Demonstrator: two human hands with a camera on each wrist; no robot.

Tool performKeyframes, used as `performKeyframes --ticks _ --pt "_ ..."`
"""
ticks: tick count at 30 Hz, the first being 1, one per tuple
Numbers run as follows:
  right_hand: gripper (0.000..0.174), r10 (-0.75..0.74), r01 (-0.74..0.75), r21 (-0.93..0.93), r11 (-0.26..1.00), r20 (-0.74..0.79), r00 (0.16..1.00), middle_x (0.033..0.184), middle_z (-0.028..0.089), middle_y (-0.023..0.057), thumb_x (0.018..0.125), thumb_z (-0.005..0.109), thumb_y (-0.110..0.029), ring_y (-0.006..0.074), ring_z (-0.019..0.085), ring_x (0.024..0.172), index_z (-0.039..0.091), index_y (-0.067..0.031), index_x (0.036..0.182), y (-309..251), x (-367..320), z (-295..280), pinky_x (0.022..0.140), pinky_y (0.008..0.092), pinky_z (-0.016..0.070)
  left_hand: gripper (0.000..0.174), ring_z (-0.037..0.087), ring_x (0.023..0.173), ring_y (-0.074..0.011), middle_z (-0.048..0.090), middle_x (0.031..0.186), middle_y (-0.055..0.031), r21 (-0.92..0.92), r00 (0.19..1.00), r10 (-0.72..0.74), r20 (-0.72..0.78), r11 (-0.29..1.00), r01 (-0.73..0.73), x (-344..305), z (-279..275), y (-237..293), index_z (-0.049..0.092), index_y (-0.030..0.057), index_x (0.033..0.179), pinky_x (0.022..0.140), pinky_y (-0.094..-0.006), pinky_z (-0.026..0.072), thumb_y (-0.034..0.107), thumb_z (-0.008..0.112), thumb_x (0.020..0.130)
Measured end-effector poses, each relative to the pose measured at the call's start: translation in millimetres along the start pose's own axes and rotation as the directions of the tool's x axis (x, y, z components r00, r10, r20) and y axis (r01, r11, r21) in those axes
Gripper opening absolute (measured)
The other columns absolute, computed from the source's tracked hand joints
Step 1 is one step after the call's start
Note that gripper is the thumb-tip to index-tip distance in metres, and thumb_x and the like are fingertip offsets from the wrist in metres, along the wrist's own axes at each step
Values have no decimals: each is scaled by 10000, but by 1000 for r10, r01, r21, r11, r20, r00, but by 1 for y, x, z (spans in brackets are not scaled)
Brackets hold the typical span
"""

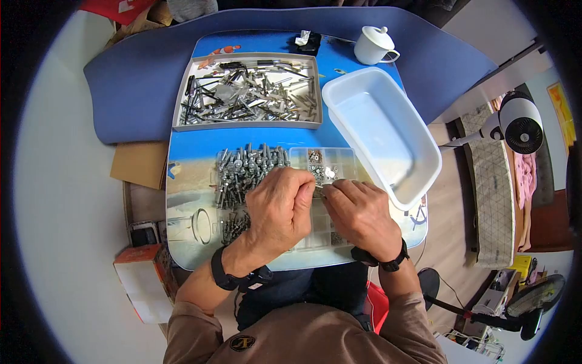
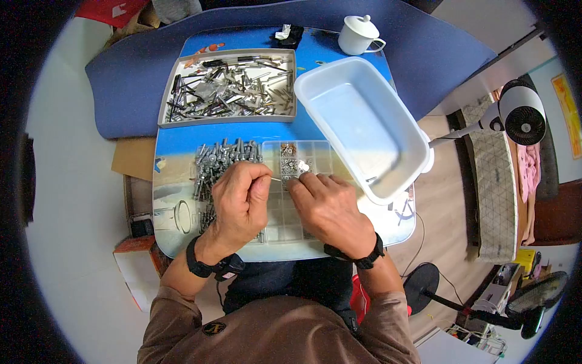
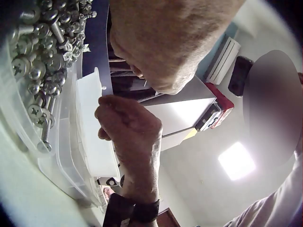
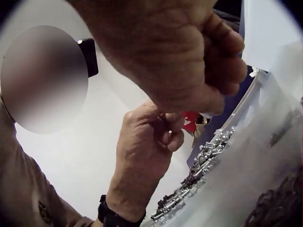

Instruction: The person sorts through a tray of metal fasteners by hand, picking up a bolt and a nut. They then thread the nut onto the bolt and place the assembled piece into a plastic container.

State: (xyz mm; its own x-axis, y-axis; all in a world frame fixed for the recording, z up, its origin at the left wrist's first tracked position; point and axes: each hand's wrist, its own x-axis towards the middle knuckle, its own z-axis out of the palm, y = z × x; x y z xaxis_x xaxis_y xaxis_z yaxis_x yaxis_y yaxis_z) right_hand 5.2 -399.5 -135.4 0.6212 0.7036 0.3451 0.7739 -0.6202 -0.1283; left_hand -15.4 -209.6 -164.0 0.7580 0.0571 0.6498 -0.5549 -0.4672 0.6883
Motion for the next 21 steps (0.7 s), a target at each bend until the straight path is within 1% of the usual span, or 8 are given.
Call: performKeyframes --ticks 2,4,8,10,11,15,19,21 --pt "310 -3 4 -12 1000 35 999 890 656 97 736 710 -96 260 688 749 661 -48 1038 3 2 7 662 381 533 34 638 694 -308 646 813 -128 -6 1000 2 13 1000 -2 -1 -1 -1 619 7 965 644 -383 511 26 628 939" --pt "306 -15 15 38 999 8 1000 900 660 105 745 711 -97 265 686 756 662 -43 1042 7 1 12 659 387 533 31 634 690 -308 643 807 -126 -18 1000 1 10 1000 0 -1 0 -1 617 9 962 640 -382 508 28 627 939" --pt "308 23 -22 18 1000 -48 999 885 653 94 748 712 -91 261 675 735 662 -37 1047 5 -1 6 652 382 530 30 625 680 -304 636 794 -123 -35 1000 3 8 999 -3 -2 1 -1 612 11 956 631 -380 501 34 625 941" --pt "311 -23 23 -3 1000 -40 999 867 643 76 746 719 -88 239 660 697 664 -39 1049 2 -9 -6 645 369 525 29 626 681 -304 639 799 -126 -39 1000 -7 12 999 7 -2 0 0 615 11 954 633 -378 501 34 626 939" --pt "335 -36 36 -14 999 -23 999 886 655 67 733 724 -86 211 662 695 668 -40 1060 0 -15 -14 635 354 523 29 627 682 -303 642 805 -128 -42 1000 -16 16 999 17 -2 -1 1 619 11 953 635 -376 502 35 626 937" --pt "389 20 -18 32 999 -84 996 955 687 81 725 788 -77 204 664 685 672 -38 1094 -18 -43 -32 588 341 518 21 627 666 -299 646 792 -128 -67 999 24 44 998 -21 -2 -1 4 631 12 941 620 -373 501 21 633 921" --pt "472 152 -133 112 985 -180 972 961 701 88 726 845 -79 218 665 675 663 -36 1160 -29 -58 -31 551 336 512 63 620 626 -298 639 744 -116 -225 976 76 206 974 -29 -10 7 13 636 11 917 582 -387 503 2 681 874" --pt "521 155 -136 117 984 -180 971 955 706 98 729 838 -66 222 680 697 650 -24 1213 -28 -62 -28 560 337 525 97 622 622 -291 639 744 -114 -270 924 125 361 963 -25 -22 14 17 630 16 904 575 -393 509 33 717 865"
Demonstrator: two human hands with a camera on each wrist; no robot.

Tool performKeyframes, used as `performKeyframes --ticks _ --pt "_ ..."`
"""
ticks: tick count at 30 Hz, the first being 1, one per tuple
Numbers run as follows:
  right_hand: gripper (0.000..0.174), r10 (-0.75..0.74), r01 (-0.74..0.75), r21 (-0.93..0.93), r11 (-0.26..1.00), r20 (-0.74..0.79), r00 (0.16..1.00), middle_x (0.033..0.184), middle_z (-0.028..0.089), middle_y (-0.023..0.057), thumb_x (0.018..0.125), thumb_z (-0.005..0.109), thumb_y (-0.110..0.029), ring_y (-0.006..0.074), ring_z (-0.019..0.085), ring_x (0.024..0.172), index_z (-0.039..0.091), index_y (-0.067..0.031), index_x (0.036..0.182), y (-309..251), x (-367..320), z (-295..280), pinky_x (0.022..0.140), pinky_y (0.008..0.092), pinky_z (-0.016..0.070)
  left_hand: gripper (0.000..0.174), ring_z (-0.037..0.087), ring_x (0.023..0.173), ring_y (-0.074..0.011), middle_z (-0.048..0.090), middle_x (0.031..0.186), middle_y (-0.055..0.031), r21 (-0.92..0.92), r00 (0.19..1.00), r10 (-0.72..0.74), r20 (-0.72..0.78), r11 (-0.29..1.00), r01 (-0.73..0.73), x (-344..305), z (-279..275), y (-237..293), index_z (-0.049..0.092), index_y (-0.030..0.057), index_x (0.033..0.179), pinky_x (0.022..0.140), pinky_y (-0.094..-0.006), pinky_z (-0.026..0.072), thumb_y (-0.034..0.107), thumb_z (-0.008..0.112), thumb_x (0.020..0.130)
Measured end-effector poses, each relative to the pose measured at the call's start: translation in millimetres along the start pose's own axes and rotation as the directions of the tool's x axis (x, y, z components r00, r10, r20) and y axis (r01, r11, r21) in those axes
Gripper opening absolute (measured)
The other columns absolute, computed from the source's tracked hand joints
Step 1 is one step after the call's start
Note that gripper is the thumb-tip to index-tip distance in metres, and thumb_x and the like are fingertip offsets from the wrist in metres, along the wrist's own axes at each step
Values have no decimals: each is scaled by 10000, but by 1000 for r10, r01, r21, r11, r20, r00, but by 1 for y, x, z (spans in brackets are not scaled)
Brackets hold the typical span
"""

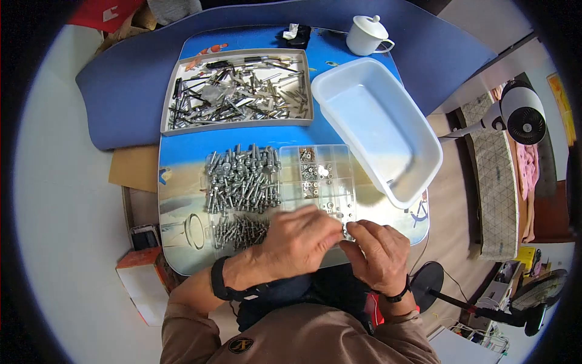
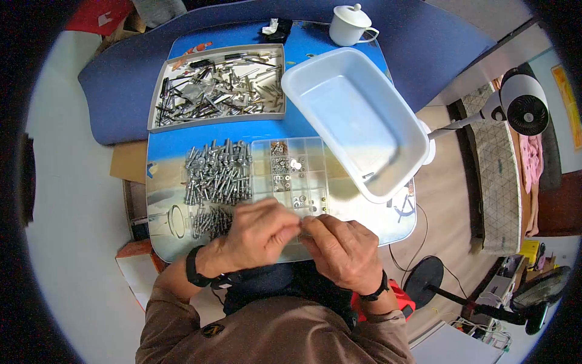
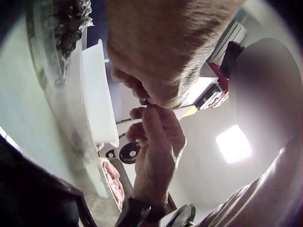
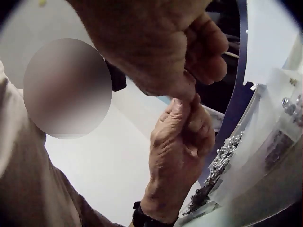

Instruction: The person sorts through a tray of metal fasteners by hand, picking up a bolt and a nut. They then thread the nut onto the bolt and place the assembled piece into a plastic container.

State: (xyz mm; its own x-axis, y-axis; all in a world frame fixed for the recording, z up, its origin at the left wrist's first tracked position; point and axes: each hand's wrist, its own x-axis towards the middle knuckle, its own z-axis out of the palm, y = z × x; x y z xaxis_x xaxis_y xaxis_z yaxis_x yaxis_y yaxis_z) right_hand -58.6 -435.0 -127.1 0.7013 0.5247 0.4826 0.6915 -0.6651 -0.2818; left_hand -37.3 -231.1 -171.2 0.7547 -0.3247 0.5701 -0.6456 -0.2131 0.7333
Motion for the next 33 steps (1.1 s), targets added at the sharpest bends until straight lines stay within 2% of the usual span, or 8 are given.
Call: performKeyframes --ticks 1,6,8,14,18,20,30,33 --pt "512 -10 10 27 1000 10 1000 954 706 106 735 830 -53 223 687 710 652 -12 1213 3 -2 4 572 338 534 146 646 673 -263 633 760 -78 47 1000 10 20 999 -11 -2 4 3 623 56 885 578 -361 534 107 756 854" --pt "402 -50 48 74 996 33 998 965 710 136 737 768 6 226 708 746 689 27 1131 9 -15 7 627 328 580 185 641 679 -245 627 750 -68 39 998 -6 69 999 4 -9 11 0 626 47 884 560 -347 523 107 790 824" --pt "389 -47 44 73 996 48 998 981 707 143 740 747 -4 215 709 757 692 33 1123 12 -16 5 634 322 588 166 592 569 -240 607 687 -83 51 998 15 56 999 -18 -7 11 4 623 19 882 520 -351 492 32 774 814" --pt "310 -131 129 26 991 128 983 996 701 139 802 705 -57 208 708 783 672 12 1103 26 -19 -15 683 337 594 223 536 568 -135 534 666 7 177 977 143 155 969 -170 -13 14 -1 694 47 895 454 -265 409 190 818 779" --pt "289 -22 28 -142 989 47 999 942 705 131 774 723 -21 219 707 753 681 -19 1060 49 -15 -33 646 339 571 232 516 571 -119 516 663 29 203 964 211 161 949 -241 -16 17 -2 698 62 860 456 -245 391 140 840 694" --pt "319 30 -31 -235 972 -7 1000 920 704 131 733 745 3 228 702 732 685 -19 1046 63 -9 -35 619 331 551 180 519 611 -115 509 680 19 210 965 191 181 951 -228 -12 13 -1 672 44 837 459 -237 467 143 814 786" --pt "362 169 -134 -262 956 116 979 942 682 112 752 764 27 292 683 804 667 -6 1099 105 13 -43 691 390 535 167 489 566 -98 471 633 36 197 969 193 155 955 -221 -12 13 -2 677 41 817 441 -212 418 116 811 751" --pt "350 169 -140 -298 944 74 983 946 683 121 741 763 28 284 684 807 683 -1 1080 102 23 -42 688 395 539 159 477 553 -97 459 627 38 199 972 198 130 955 -221 -14 13 -3 684 41 817 437 -206 409 113 807 747"
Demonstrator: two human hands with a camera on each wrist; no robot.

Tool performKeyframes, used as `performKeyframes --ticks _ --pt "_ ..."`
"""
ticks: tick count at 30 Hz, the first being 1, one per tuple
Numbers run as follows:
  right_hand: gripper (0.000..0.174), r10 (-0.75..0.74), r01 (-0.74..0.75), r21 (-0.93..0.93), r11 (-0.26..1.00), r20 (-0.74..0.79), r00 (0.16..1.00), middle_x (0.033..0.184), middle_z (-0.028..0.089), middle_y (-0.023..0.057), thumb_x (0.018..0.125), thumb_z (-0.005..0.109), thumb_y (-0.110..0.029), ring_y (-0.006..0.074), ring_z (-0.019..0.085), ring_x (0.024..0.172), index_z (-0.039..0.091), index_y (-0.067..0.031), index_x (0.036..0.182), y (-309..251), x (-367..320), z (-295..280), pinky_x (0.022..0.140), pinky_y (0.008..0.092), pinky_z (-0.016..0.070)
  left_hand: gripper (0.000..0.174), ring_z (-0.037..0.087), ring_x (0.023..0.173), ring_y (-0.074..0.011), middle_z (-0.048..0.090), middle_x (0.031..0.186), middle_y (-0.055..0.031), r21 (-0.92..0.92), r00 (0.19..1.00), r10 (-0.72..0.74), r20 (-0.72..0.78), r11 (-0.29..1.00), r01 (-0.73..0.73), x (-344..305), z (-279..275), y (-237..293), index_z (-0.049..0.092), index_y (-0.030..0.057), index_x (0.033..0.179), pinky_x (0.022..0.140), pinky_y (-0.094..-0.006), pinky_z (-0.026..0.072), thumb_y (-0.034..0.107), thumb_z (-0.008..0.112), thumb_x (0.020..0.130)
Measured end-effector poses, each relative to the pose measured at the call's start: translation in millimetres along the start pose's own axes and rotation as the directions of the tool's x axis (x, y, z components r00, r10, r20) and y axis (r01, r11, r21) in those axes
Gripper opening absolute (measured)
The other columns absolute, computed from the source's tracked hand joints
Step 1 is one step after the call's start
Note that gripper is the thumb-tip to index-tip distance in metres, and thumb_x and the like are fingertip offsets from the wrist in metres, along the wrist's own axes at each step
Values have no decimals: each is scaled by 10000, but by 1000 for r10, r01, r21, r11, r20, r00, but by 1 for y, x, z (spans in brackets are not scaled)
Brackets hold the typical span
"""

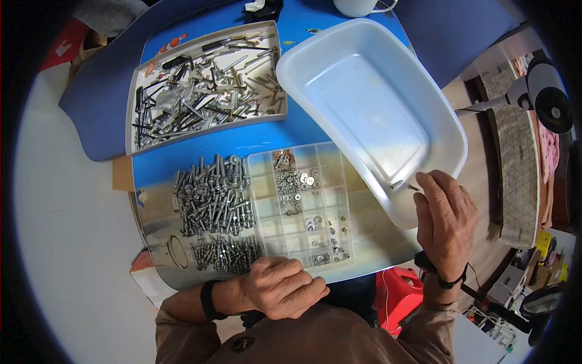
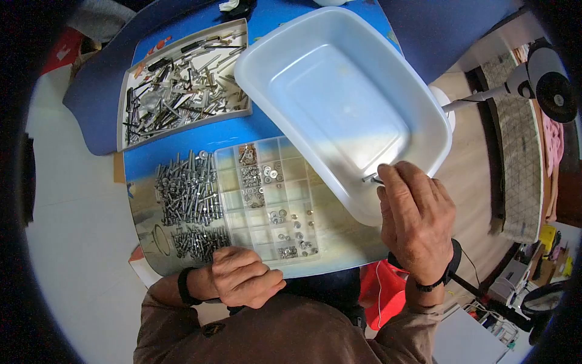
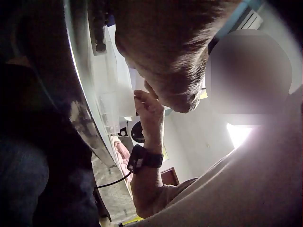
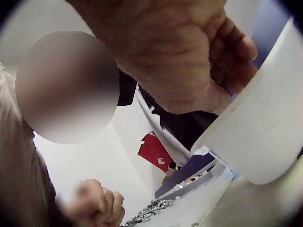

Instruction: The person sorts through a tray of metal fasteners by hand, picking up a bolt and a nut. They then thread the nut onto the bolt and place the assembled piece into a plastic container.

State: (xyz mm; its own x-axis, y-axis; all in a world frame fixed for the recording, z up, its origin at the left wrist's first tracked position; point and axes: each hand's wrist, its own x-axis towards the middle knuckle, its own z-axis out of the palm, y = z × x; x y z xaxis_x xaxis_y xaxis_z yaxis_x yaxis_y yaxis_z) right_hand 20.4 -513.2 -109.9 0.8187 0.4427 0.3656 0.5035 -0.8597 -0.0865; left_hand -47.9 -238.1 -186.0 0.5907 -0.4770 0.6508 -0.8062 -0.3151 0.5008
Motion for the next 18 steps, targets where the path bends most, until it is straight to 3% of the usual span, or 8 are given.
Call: performKeyframes --ticks 2,4,7,9,10,14,18 --pt "344 -13 14 4 1000 -31 999 949 686 120 730 766 26 271 685 793 696 -2 1066 -7 -4 -2 670 392 540 230 522 537 -113 546 633 19 -35 1000 0 -18 999 -1 -4 0 1 718 51 859 441 -241 395 129 838 679" --pt "329 -60 66 76 995 -72 996 958 693 115 699 770 13 225 683 739 727 -9 1024 -17 -15 -2 608 365 542 226 520 533 -113 548 630 18 -42 1000 19 -18 999 -20 -5 -3 1 719 54 852 439 -241 391 131 839 677" --pt "343 -263 249 190 950 51 963 972 682 100 721 711 -81 157 672 710 722 -18 1057 -45 -15 0 571 288 524 225 518 530 -113 551 630 20 -59 998 55 -40 997 -57 -6 -3 2 717 59 850 437 -240 386 137 841 679" --pt "396 -363 296 295 908 206 909 1007 664 101 742 670 -150 128 643 682 698 6 1105 -61 -14 9 558 266 507 228 518 530 -112 551 633 23 -68 995 74 -70 995 -78 -6 -2 4 715 61 853 439 -239 385 142 841 682" --pt "459 -384 325 276 904 192 903 965 624 88 747 652 -173 132 620 654 656 41 1153 -68 -16 23 545 267 499 182 480 540 -113 503 635 25 -76 992 89 -91 992 -96 -4 -2 4 687 42 828 428 -231 397 121 819 732" --pt "469 -333 228 316 921 332 883 855 551 75 749 643 -126 173 646 660 613 56 1180 -80 -8 41 534 297 500 146 459 580 -123 459 642 23 -42 989 125 -81 991 -129 -2 -6 5 662 20 814 423 -228 409 99 784 802" --pt "465 -308 219 282 934 329 893 866 562 84 743 646 -118 197 655 663 622 50 1176 -82 -5 49 557 318 512 146 495 621 -129 462 651 22 -12 988 128 -84 992 -129 -7 -2 6 658 28 827 447 -235 420 127 766 827"
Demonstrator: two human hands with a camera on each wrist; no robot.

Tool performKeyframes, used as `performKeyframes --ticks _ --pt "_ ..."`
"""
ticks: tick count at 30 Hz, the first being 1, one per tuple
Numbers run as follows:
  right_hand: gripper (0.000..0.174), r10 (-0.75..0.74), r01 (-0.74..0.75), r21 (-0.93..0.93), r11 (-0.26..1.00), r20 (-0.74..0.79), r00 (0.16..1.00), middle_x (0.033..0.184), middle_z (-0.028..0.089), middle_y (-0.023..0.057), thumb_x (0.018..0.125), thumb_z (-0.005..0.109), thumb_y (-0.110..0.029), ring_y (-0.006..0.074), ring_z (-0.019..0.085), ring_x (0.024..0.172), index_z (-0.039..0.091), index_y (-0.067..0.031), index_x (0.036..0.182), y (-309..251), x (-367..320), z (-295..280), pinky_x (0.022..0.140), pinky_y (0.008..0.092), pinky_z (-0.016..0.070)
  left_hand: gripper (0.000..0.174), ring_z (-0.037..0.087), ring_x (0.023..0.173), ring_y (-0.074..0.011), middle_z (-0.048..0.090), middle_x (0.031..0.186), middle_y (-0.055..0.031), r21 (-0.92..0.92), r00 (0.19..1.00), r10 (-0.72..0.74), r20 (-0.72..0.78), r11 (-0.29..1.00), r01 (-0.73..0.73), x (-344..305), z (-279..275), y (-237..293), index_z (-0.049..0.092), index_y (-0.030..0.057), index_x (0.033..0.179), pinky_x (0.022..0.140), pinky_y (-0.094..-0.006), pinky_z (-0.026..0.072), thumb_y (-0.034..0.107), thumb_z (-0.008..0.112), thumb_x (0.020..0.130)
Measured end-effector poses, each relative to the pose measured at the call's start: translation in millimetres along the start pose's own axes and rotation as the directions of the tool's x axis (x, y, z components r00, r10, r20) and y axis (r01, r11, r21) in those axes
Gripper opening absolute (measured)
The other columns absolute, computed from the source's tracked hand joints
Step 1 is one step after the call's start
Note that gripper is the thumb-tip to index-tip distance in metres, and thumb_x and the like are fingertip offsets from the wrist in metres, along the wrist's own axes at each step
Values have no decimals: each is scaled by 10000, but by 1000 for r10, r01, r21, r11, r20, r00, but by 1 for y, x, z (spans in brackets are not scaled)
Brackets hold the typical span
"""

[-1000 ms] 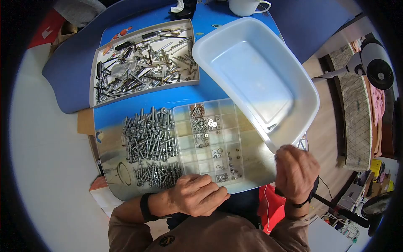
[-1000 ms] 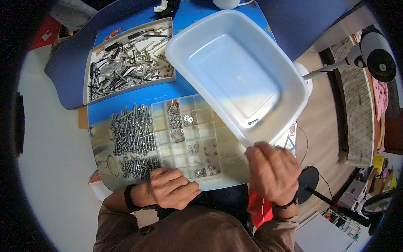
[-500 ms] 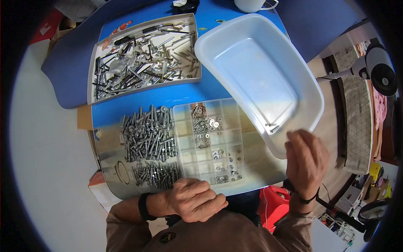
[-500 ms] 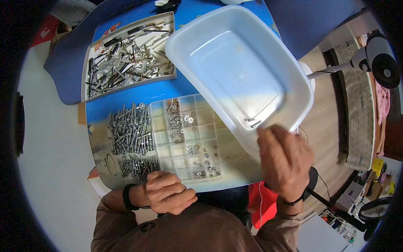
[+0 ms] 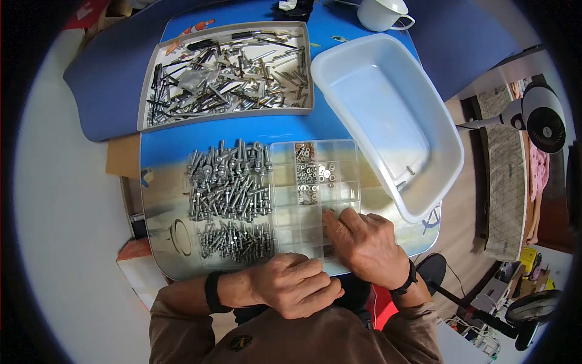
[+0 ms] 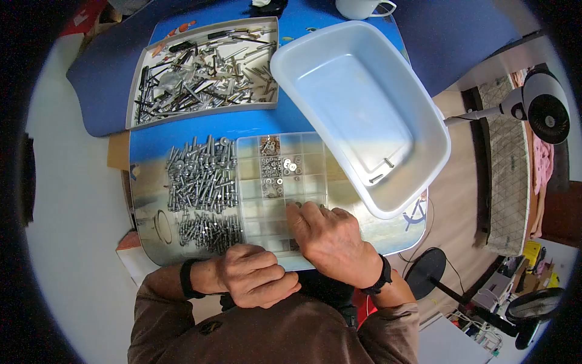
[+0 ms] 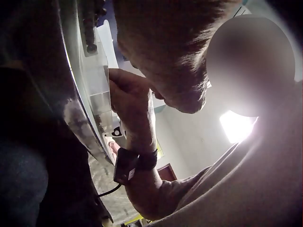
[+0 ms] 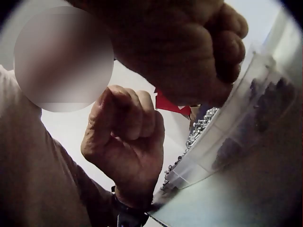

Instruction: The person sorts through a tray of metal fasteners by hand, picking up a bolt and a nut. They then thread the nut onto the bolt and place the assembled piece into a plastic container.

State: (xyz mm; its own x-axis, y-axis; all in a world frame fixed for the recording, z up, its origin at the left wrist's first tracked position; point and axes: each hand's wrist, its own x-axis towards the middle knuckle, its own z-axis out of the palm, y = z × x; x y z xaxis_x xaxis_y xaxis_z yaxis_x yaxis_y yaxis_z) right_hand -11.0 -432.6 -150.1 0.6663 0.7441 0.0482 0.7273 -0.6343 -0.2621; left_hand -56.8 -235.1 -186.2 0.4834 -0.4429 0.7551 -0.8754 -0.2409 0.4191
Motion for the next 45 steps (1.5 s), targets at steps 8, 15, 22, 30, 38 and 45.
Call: performKeyframes --ticks 8,15,22,30,38,45 --pt "349 40 -39 21 999 -37 999 836 557 67 729 672 -94 207 639 639 659 -10 1067 -6 4 5 558 329 502 110 503 626 -121 464 656 23 47 999 21 37 999 -23 -1 2 -1 637 48 793 449 -223 414 112 720 826" --pt "237 128 -111 127 986 -129 983 766 565 48 734 782 -38 231 598 568 688 -63 951 -4 2 15 512 361 469 177 433 558 -107 448 629 41 0 999 49 19 999 -49 -1 5 -2 658 29 809 387 -228 359 131 802 805" --pt "235 145 -111 220 969 -144 979 769 609 50 746 788 -13 233 616 583 673 -65 944 0 -1 10 514 361 480 92 500 609 -114 471 648 25 35 998 12 57 999 -14 -2 3 0 634 49 781 437 -219 412 95 708 809" --pt "398 135 -103 136 985 -248 959 854 621 65 709 750 -13 216 630 612 661 -50 1094 1 -3 -8 510 345 504 104 494 609 -116 470 653 23 15 1000 -8 19 1000 7 -4 7 0 634 47 776 434 -221 414 97 706 831" --pt "402 132 -151 -53 987 -266 955 845 623 57 723 715 -9 202 622 602 660 -16 1122 -3 10 -9 521 326 497 123 524 689 -146 564 776 -18 23 998 39 56 999 -40 -3 -1 3 650 31 859 459 -226 465 90 704 766" --pt "459 62 -69 -26 997 -215 975 847 631 63 697 716 -23 190 633 604 661 -16 1152 -20 -3 -9 525 323 508 159 492 608 -102 511 680 24 24 989 144 -31 989 -143 1 -6 6 669 28 880 453 -223 452 153 767 868"
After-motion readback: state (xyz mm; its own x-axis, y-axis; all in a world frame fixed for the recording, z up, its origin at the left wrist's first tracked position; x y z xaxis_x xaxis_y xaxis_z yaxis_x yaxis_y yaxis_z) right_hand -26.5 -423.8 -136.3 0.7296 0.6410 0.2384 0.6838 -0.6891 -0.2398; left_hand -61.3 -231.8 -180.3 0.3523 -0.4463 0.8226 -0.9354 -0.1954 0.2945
